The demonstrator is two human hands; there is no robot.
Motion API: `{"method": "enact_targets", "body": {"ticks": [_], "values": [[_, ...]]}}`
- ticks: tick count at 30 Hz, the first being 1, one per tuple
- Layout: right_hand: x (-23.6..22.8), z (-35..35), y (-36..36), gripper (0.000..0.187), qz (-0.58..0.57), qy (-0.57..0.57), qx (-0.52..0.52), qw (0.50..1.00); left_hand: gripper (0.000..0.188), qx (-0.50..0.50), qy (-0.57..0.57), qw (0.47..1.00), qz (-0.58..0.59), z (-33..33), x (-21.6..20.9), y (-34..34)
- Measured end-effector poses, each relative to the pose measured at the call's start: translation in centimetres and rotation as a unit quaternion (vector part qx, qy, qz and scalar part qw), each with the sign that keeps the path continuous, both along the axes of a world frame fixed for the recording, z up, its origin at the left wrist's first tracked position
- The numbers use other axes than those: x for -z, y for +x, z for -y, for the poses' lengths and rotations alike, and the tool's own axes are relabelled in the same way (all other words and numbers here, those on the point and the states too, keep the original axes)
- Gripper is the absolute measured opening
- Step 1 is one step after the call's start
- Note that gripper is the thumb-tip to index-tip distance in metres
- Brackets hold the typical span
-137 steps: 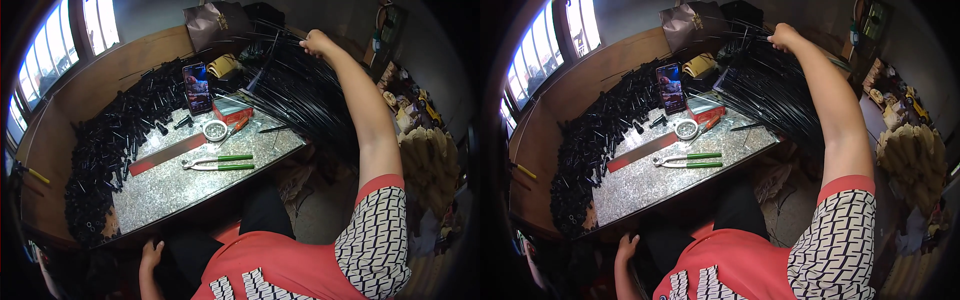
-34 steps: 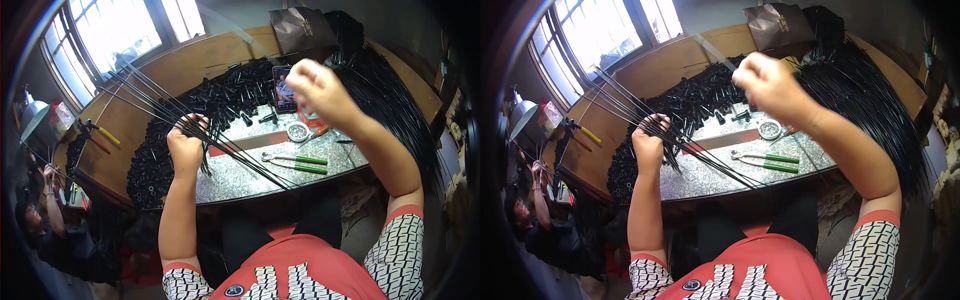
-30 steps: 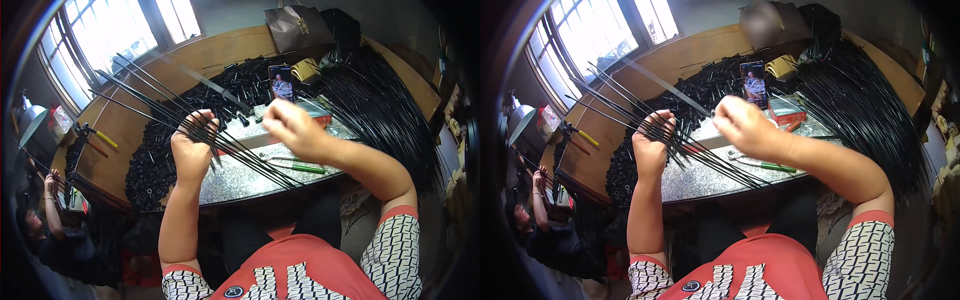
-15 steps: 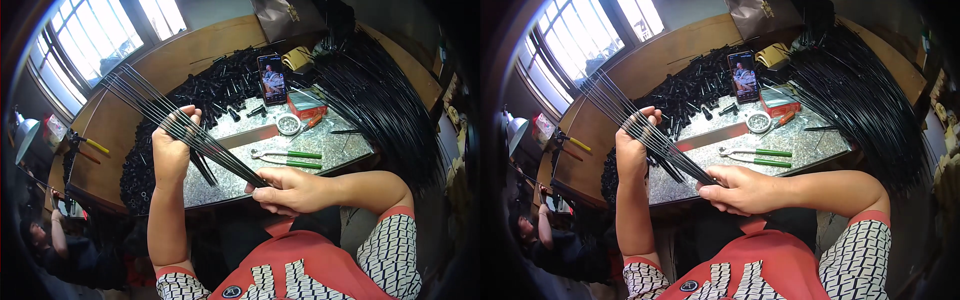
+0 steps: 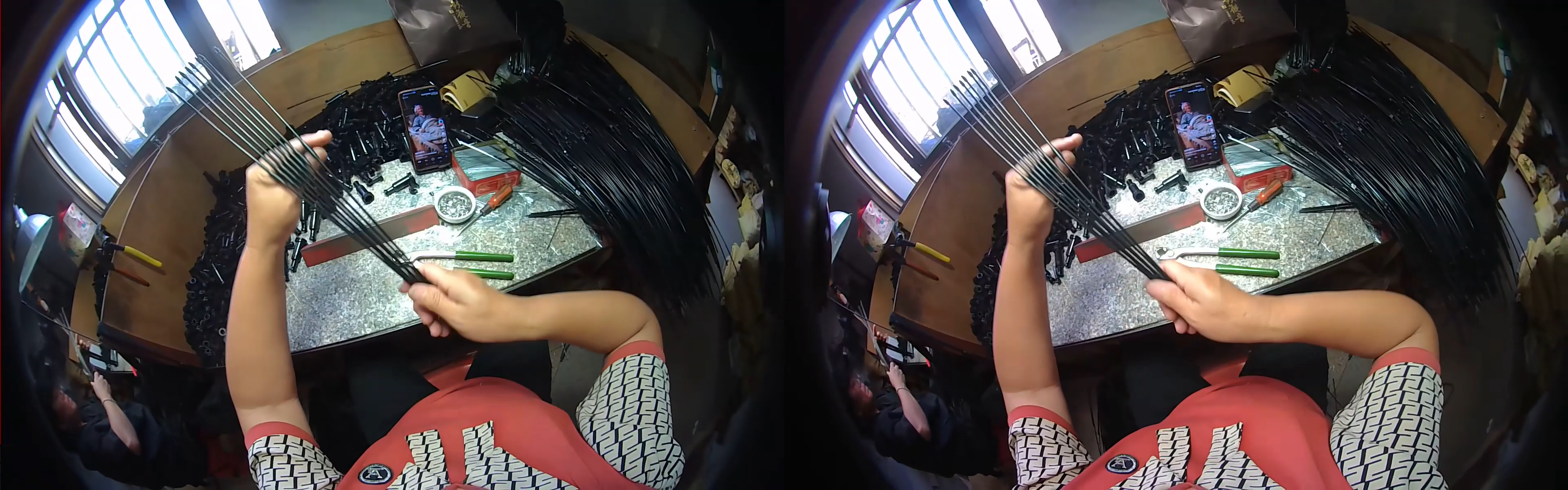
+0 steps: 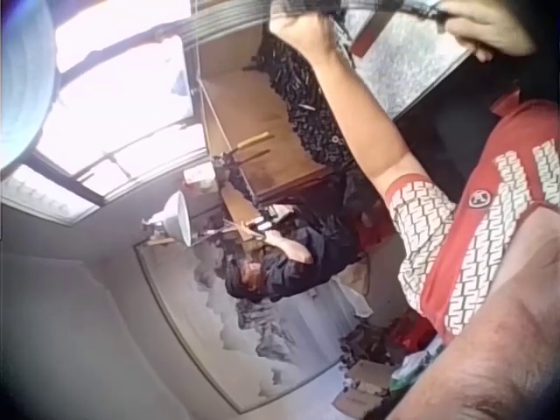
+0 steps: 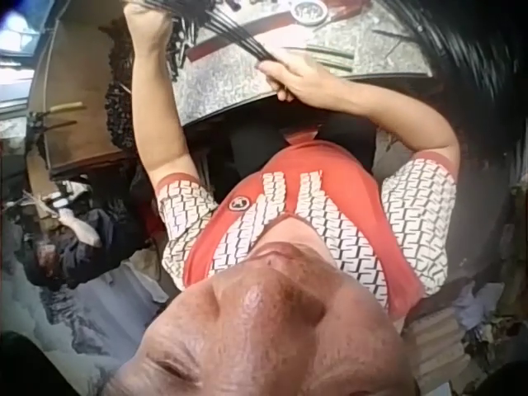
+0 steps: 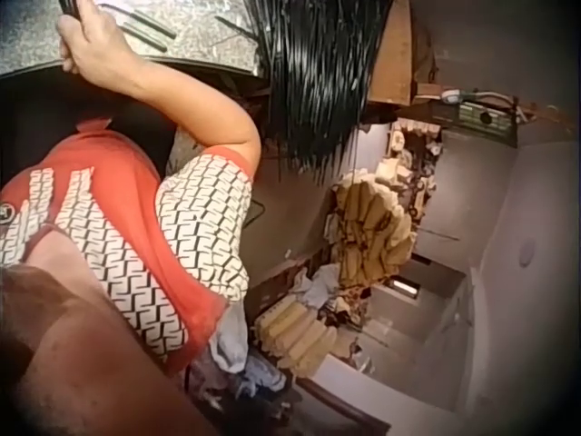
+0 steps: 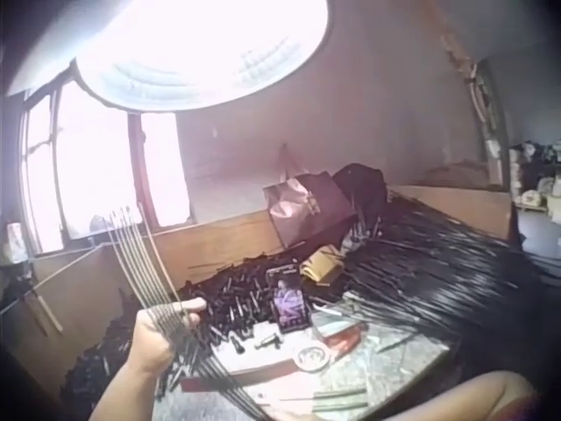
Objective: Assembling wiring harnesses by inserting individual wires into connectors and securing them with pliers.
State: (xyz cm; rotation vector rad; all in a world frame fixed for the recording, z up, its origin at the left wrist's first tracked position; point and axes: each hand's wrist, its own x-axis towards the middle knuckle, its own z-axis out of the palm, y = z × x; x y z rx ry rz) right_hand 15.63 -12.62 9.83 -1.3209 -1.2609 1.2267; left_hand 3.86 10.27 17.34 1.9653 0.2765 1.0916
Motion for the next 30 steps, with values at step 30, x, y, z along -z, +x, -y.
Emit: {"method": "enact_targets", "body": {"ticks": [30], "values": [[16.5, 2.1, 1.1, 0.026, 0.285, 0.087, -0.072, 0.952, 0.066, 0.011, 0.395, 0.864, -0.312, 10.0, 18.4, -6.1]]}}
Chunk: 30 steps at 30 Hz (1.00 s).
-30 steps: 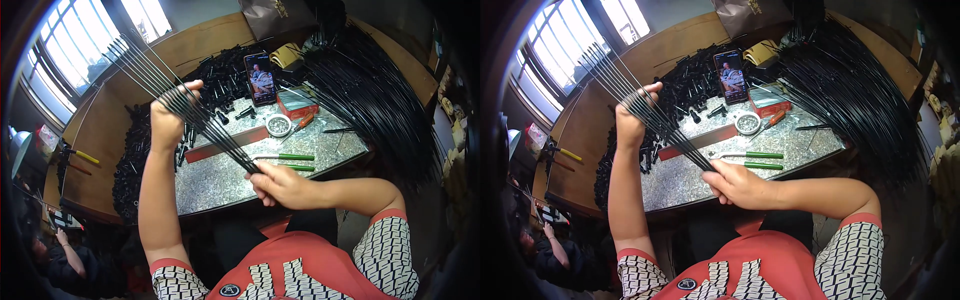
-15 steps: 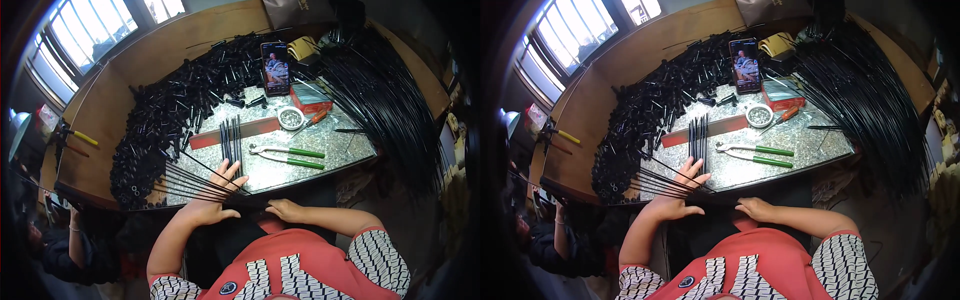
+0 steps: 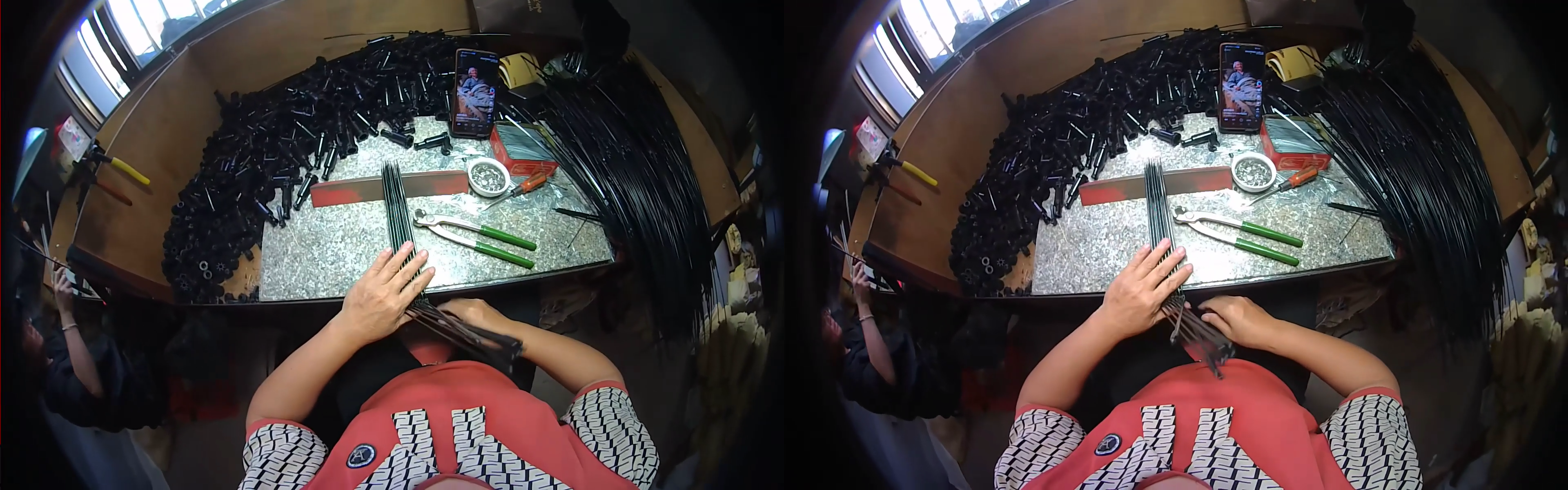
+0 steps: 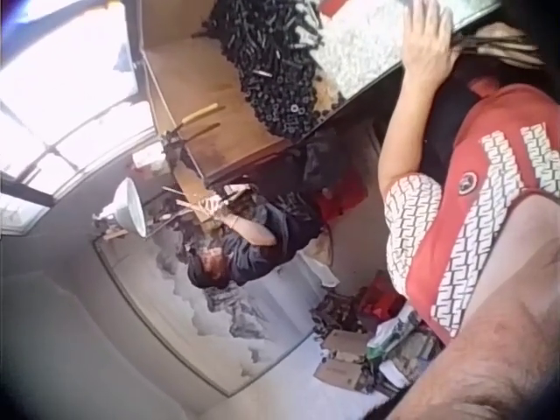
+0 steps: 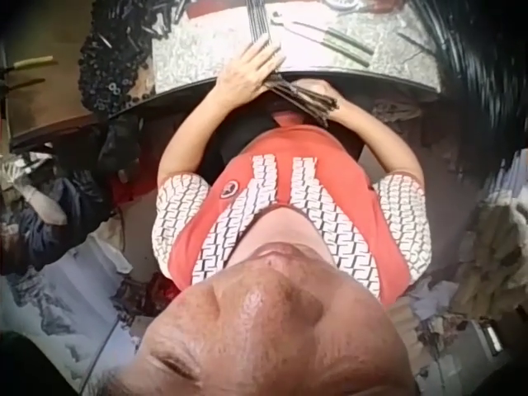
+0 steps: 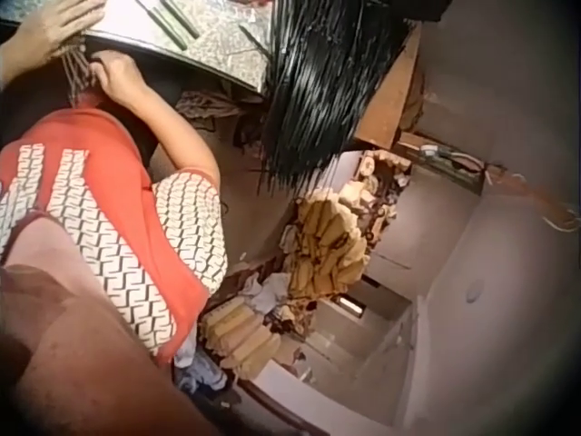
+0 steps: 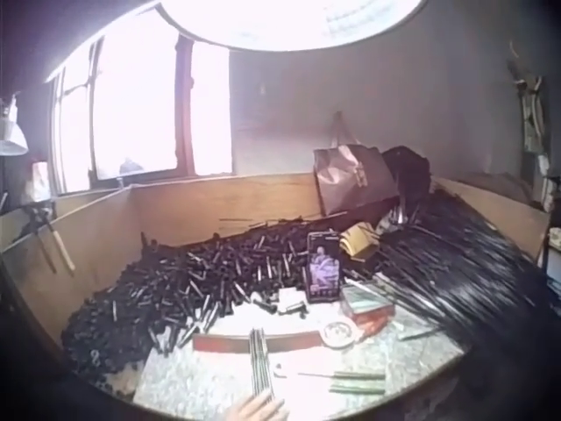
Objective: Assembling wiring harnesses by inserting individual wires into connectors and securing them with pliers.
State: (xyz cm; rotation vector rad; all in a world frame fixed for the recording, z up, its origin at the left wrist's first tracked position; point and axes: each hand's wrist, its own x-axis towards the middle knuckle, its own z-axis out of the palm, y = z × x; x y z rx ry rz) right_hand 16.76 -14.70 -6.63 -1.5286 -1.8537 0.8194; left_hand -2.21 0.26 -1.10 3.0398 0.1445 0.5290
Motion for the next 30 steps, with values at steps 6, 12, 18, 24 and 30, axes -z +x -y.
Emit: {"method": "enact_targets", "body": {"ticks": [6, 12, 18, 24, 30], "values": [[-4.4, 0.3, -0.3, 0.020, -0.012, 0.086, 0.034, 0.996, 0.069, -0.058, 0.009, 0.998, -0.011, 0.3, -0.5, -0.2], [-7.9, -1.8, -2.0, 0.053, 0.027, 0.115, 0.018, 0.993, 0.079, -0.062, 0.003, 0.997, -0.035, 0.3, 0.0, -0.2], [-6.3, -3.1, -3.2, 0.021, 0.035, 0.189, 0.034, 0.981, 0.089, -0.094, 0.005, 0.996, 0.007, 0.1, 1.2, -0.1], [-7.3, -3.3, -3.9, 0.013, -0.008, 0.197, 0.061, 0.979, 0.086, -0.105, 0.014, 0.994, -0.009, 0.0, 1.3, -0.2], [-6.0, -3.3, -3.1, 0.014, 0.033, 0.209, 0.038, 0.977, 0.071, -0.114, 0.047, 0.992, -0.008, 0.4, 0.6, -0.1]]}}
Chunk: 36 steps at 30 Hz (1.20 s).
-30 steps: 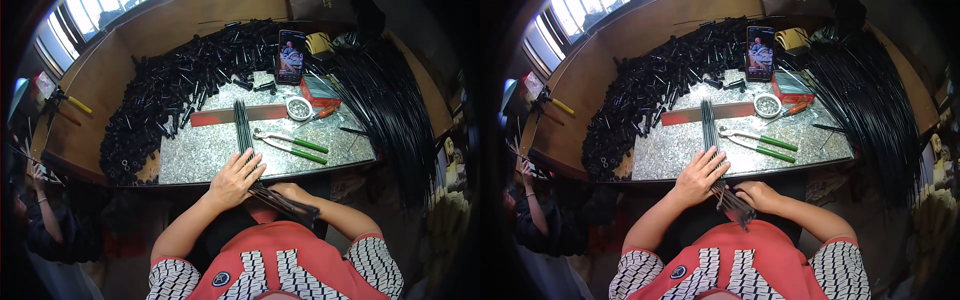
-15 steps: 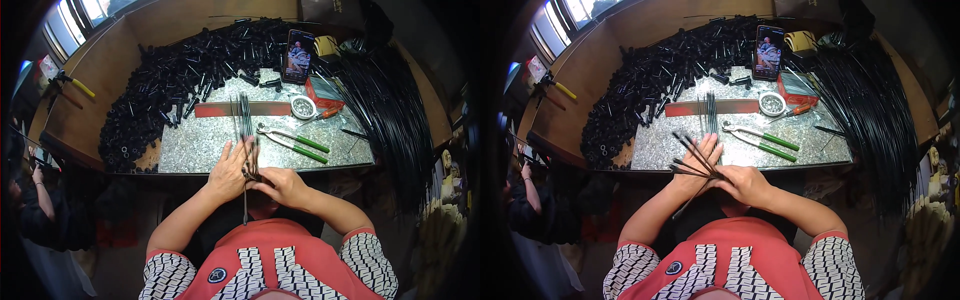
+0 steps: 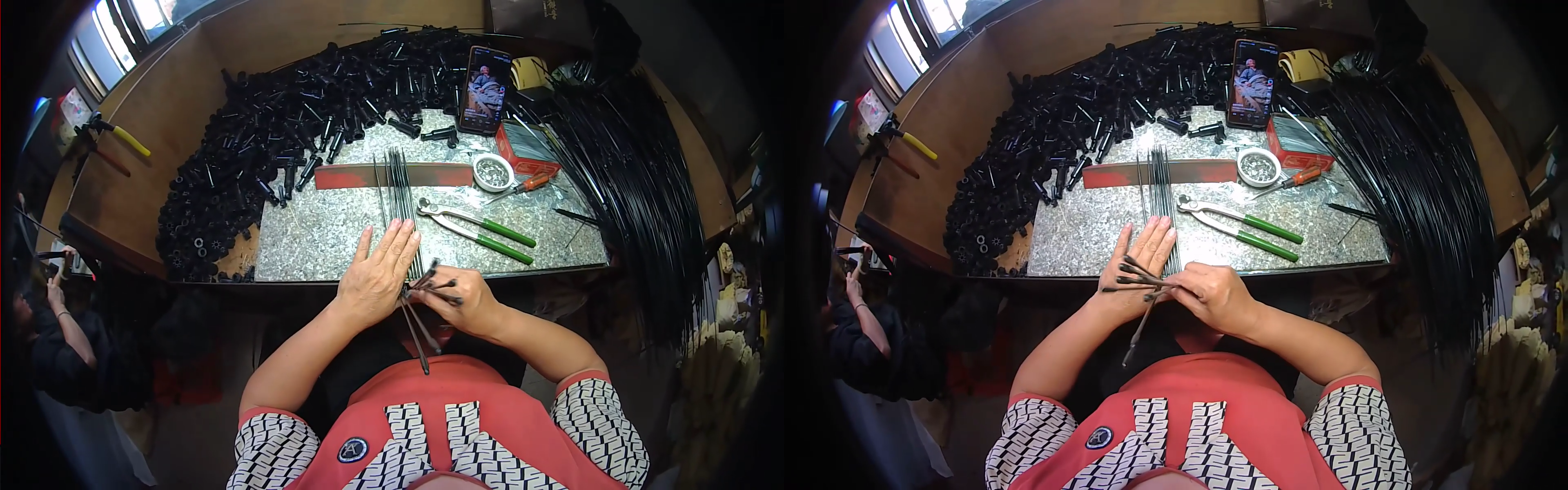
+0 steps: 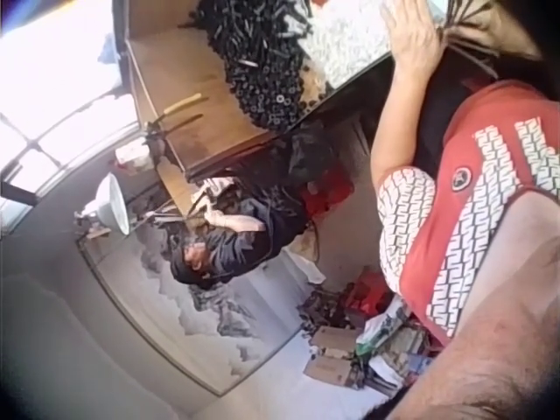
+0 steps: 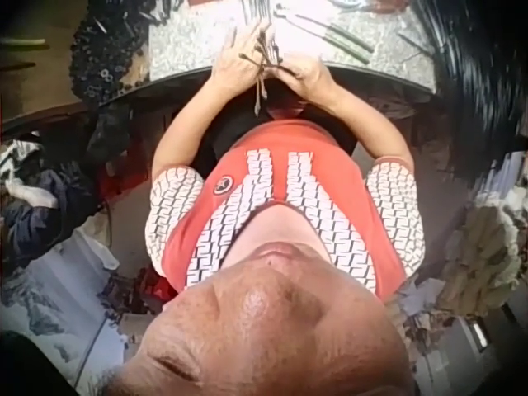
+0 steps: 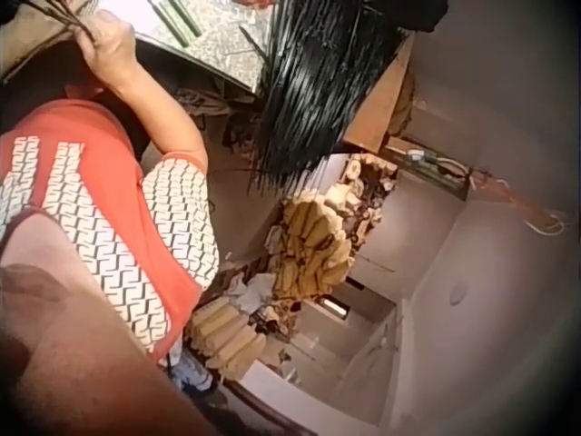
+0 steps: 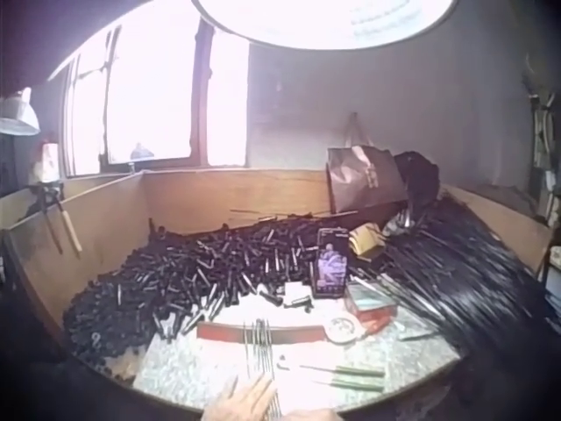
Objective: Assembling wiring harnesses by inserting individual wires into connectors and securing them with pliers.
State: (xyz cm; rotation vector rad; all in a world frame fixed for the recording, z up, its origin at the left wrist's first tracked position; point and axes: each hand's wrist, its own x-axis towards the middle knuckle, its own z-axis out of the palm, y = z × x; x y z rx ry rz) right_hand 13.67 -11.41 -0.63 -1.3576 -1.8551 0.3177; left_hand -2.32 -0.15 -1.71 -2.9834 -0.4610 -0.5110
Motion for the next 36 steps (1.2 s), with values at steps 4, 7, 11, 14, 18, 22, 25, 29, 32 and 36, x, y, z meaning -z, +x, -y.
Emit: {"method": "enact_targets", "body": {"ticks": [4, 7, 11, 14, 18, 22, 25, 29, 32, 36], "values": [[-0.2, 0.4, 0.3, 0.019, -0.006, 0.005, -0.004, 1.000, 0.070, -0.004, -0.010, 1.000, 0.011, 0.0, -0.1, 0.1], [-0.7, 0.2, 0.6, 0.027, 0.015, -0.033, -0.038, 0.999, 0.070, -0.009, 0.040, 0.999, -0.017, -0.2, 0.2, 0.1], [-2.6, -1.0, 1.9, 0.024, -0.003, -0.089, -0.064, 0.994, 0.076, -0.003, 0.038, 0.999, -0.023, -0.2, -0.3, -0.2], [-4.9, -3.6, 3.5, 0.028, 0.046, -0.067, 0.030, 0.996, 0.083, -0.001, 0.027, 1.000, -0.008, -0.3, 0.0, -0.2], [-5.1, -10.3, 6.4, 0.033, 0.119, -0.019, 0.054, 0.991, 0.088, 0.001, -0.012, 1.000, -0.012, -0.3, -0.1, -0.2], [-3.5, -16.5, 8.3, 0.034, 0.150, 0.025, 0.035, 0.988, 0.087, 0.005, -0.006, 1.000, -0.016, 0.0, -0.5, -0.1], [-2.8, -19.1, 8.5, 0.032, 0.178, -0.015, 0.023, 0.984, 0.088, 0.002, -0.024, 1.000, -0.004, 0.1, -0.6, -0.2], [-2.8, -20.8, 7.9, 0.033, 0.189, -0.091, 0.013, 0.978, 0.086, -0.002, -0.026, 1.000, 0.009, 0.0, 0.0, -0.6], [-3.5, -20.2, 8.7, 0.032, 0.158, -0.024, -0.012, 0.987, 0.082, 0.003, 0.008, 1.000, 0.003, -0.3, -0.3, -0.1], [-3.4, -19.9, 9.0, 0.030, 0.134, -0.007, 0.000, 0.991, 0.078, 0.007, -0.009, 1.000, 0.014, -0.4, 0.1, -0.4]]}}
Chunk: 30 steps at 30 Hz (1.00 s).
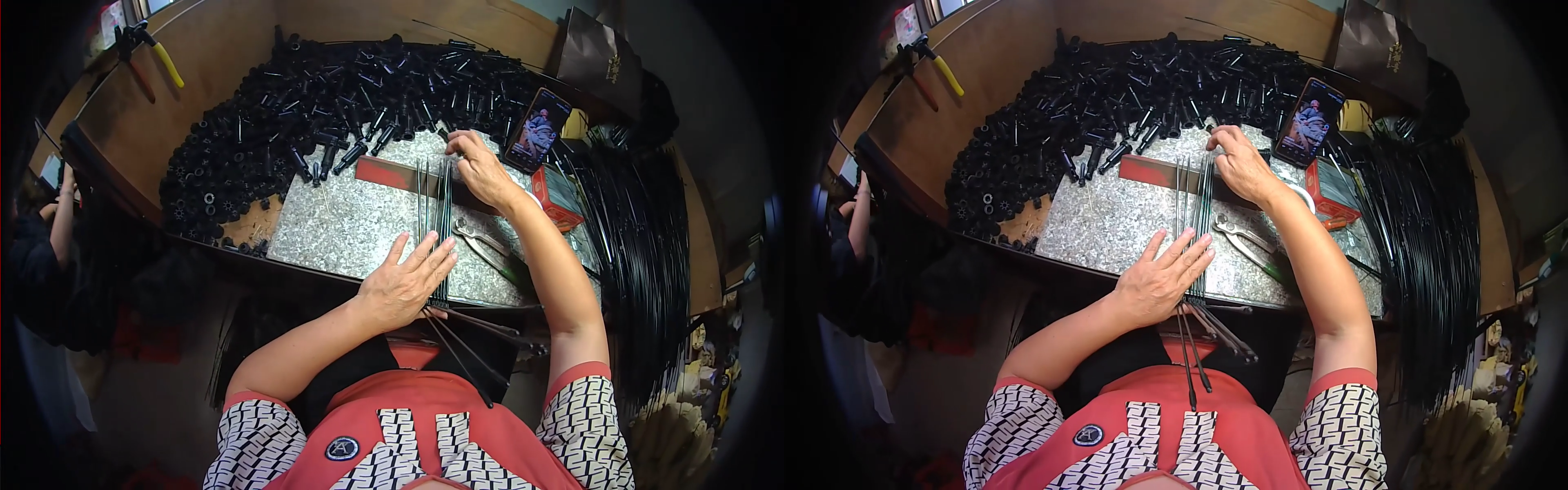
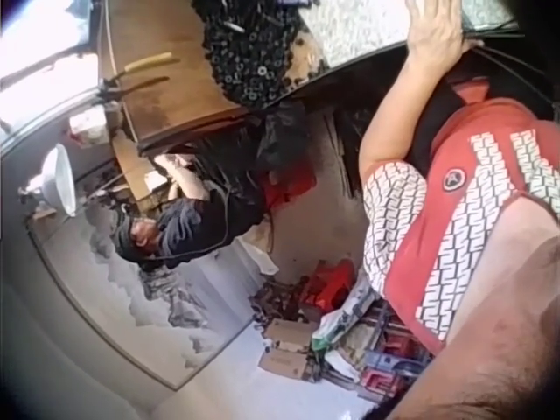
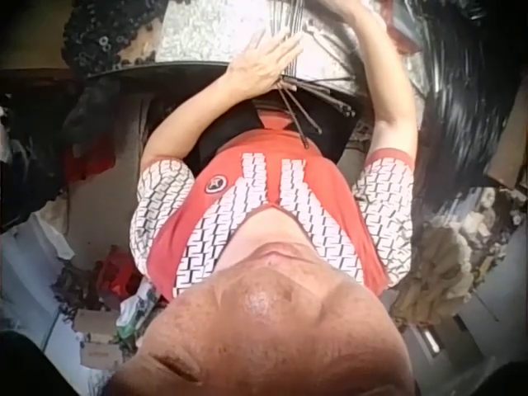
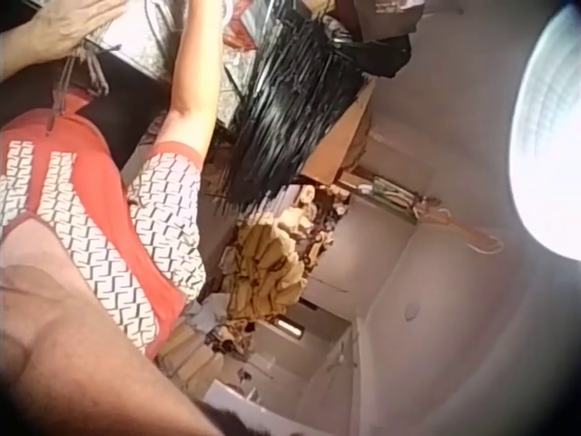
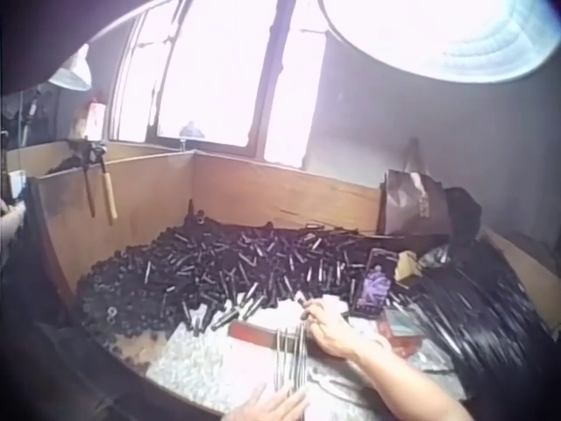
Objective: Assembling wiring harnesses by inserting individual wires into connectors and securing them with pliers.
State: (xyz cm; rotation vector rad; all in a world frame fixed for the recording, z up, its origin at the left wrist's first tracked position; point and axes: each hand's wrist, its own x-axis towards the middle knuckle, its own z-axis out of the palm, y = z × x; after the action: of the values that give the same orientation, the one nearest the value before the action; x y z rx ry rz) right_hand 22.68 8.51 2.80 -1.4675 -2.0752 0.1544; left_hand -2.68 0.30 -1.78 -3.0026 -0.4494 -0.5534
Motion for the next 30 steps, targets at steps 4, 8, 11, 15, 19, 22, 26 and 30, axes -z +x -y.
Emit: {"method": "enact_targets", "body": {"ticks": [4, 8, 11, 15, 19, 22, 26, 30], "values": [[0.5, 0.2, -0.1, 0.029, 0.013, -0.004, 0.013, 1.000, 0.075, -0.007, 0.025, 1.000, -0.014, 0.0, -0.1, -0.1], [0.6, 0.6, -0.2, 0.029, 0.028, 0.021, 0.021, 0.999, 0.079, -0.010, 0.014, 1.000, -0.018, 0.1, -0.1, 0.1], [0.3, 1.3, 0.1, 0.036, 0.039, 0.013, 0.022, 0.999, 0.084, -0.002, -0.031, 0.999, -0.013, 0.3, -0.4, 0.0], [0.2, 2.8, 0.8, 0.037, 0.020, 0.041, 0.070, 0.997, 0.090, 0.009, -0.052, 0.999, -0.013, 0.2, -0.5, 0.1], [0.3, 3.6, 1.2, 0.037, 0.023, 0.042, 0.055, 0.997, 0.093, 0.014, -0.018, 1.000, -0.020, 0.1, -0.6, 0.6], [0.7, 3.9, 0.3, 0.037, 0.022, 0.023, 0.035, 0.999, 0.093, 0.009, -0.041, 0.999, -0.009, 0.3, -0.6, 0.7], [0.6, 4.8, -0.6, 0.037, 0.090, 0.046, 0.007, 0.995, 0.093, 0.002, -0.003, 1.000, -0.025, 0.3, -0.3, 0.7], [0.5, 5.2, -0.7, 0.038, 0.170, 0.072, 0.000, 0.983, 0.086, 0.011, -0.049, 0.998, -0.042, 0.3, -0.5, 0.6]]}}
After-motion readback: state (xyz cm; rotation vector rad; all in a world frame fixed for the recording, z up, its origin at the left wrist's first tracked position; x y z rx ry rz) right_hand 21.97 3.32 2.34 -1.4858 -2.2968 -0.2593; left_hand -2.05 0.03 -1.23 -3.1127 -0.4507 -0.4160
